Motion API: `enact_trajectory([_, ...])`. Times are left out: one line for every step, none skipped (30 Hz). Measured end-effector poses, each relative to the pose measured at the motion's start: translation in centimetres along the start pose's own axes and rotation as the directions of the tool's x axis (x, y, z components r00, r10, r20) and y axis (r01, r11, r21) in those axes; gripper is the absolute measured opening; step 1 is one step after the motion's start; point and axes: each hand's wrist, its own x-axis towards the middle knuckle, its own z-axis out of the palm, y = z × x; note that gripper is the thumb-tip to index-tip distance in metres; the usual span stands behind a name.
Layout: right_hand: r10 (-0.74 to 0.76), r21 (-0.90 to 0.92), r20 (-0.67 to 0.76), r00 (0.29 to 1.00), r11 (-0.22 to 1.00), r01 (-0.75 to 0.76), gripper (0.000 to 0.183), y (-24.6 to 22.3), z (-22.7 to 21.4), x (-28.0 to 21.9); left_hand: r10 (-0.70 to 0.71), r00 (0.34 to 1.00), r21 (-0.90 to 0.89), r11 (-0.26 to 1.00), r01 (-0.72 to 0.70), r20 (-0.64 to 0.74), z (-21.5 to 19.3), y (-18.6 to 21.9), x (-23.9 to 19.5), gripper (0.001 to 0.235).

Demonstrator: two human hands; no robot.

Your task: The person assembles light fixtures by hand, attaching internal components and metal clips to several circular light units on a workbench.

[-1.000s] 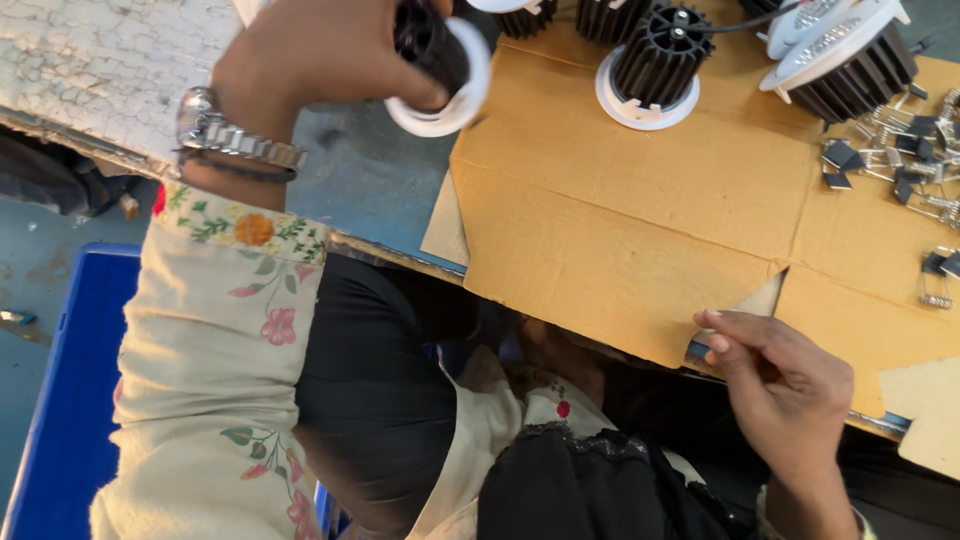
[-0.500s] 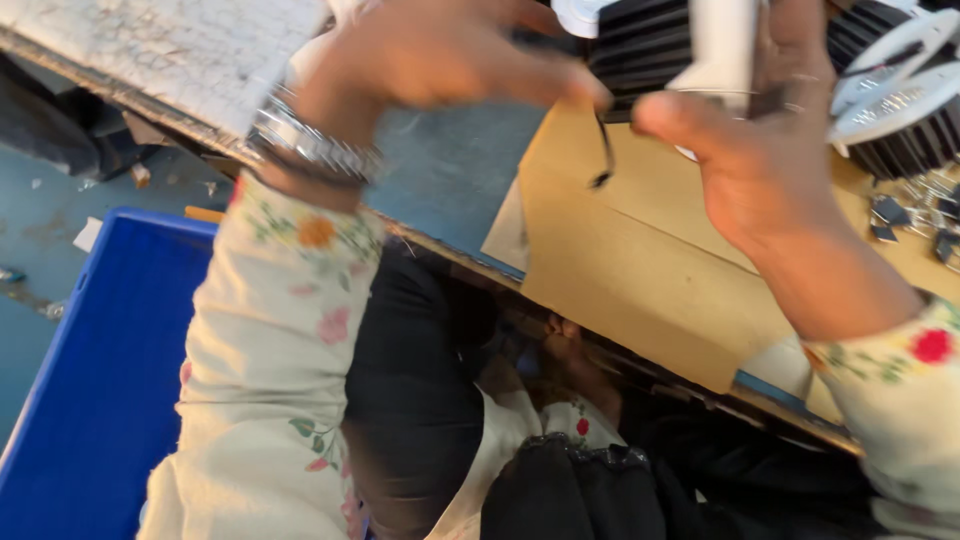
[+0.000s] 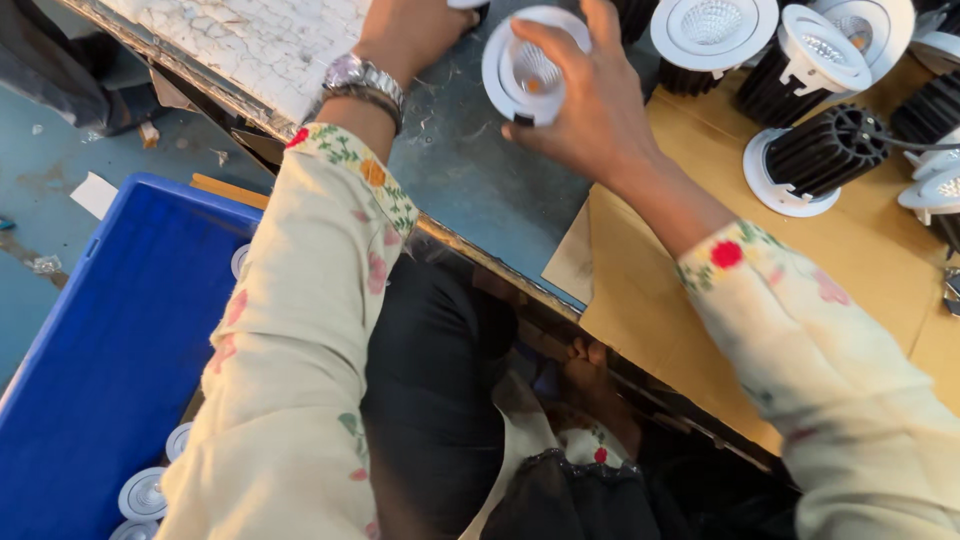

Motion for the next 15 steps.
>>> enact_trajectory([0.027,0.011,0.013,1.000,1.000,-0.027,0.087,0.6,0.7,0.9,-0.030,1.000,-0.026,0.999,0.030,-0.007,0.3,-0.6,0.2,0.032])
enact_trajectory([0.053,0.023,0.021,0.998,0.998,-0.053,0.085,0.9,1.5,1.9,-0.057,0.998,-0.048,0.997,0.056,-0.014,0.2,-1.0,0.4,0.030])
enact_trajectory([0.078,0.035,0.028,0.997,0.996,-0.079,0.082,1.0,2.0,2.4,-0.084,0.996,-0.069,0.994,0.082,-0.020,0.1,-1.2,0.5,0.027])
enact_trajectory([0.058,0.030,0.017,0.998,0.998,-0.058,0.083,1.0,2.3,2.7,0.008,0.996,0.015,1.000,-0.006,-0.092,0.0,-1.2,0.5,0.025])
enact_trajectory([0.037,0.024,0.006,0.999,0.999,-0.037,0.085,0.8,2.4,3.1,0.105,0.982,0.105,0.990,-0.089,-0.155,0.1,-1.1,0.4,0.023])
enact_trajectory([0.021,0.014,-0.005,1.000,1.000,-0.021,0.086,0.5,2.2,3.1,0.208,0.956,0.194,0.966,-0.169,-0.205,0.2,-0.9,0.3,0.021])
enact_trajectory([0.008,0.014,-0.013,1.000,1.000,-0.008,0.091,0.2,1.7,2.9,0.229,0.949,0.210,0.960,-0.184,-0.217,0.1,-0.7,0.3,0.021])
enact_trajectory([-0.002,0.012,-0.020,1.000,1.000,0.002,0.096,-0.2,0.7,2.4,0.251,0.941,0.222,0.954,-0.200,-0.229,0.1,-0.7,0.1,0.022])
enact_trajectory([-0.012,0.010,-0.027,1.000,1.000,0.012,0.101,-0.6,-0.3,1.7,0.272,0.932,0.235,0.948,-0.216,-0.240,0.0,-0.6,-0.1,0.022])
enact_trajectory([-0.022,-0.062,-0.004,1.000,0.998,0.021,0.095,-0.9,-1.8,0.8,0.307,0.918,0.227,0.941,-0.252,-0.252,-0.1,-0.4,-0.4,0.024])
enact_trajectory([-0.029,-0.132,0.021,0.999,0.991,0.031,0.089,-0.9,-3.9,-0.5,0.340,0.902,0.219,0.932,-0.287,-0.265,-0.4,-0.3,-0.7,0.026])
enact_trajectory([-0.038,-0.203,0.049,0.998,0.978,0.047,0.083,-0.9,-6.1,-2.0,0.371,0.885,0.212,0.923,-0.320,-0.281,-0.7,-0.1,-0.9,0.029])
enact_trajectory([-0.024,-0.263,0.055,0.998,0.964,0.037,0.068,-0.8,-8.4,-3.8,0.353,0.895,0.221,0.928,-0.299,-0.272,-1.2,0.2,-1.2,0.024])
enact_trajectory([-0.011,-0.322,0.061,0.998,0.946,0.030,0.052,-0.5,-10.9,-5.6,0.334,0.905,0.231,0.933,-0.277,-0.264,-1.8,0.4,-1.4,0.019])
enact_trajectory([-0.004,-0.394,0.024,1.000,0.919,0.013,0.045,-0.2,-13.2,-7.3,0.315,0.914,0.241,0.936,-0.255,-0.257,-2.4,0.8,-1.6,0.015])
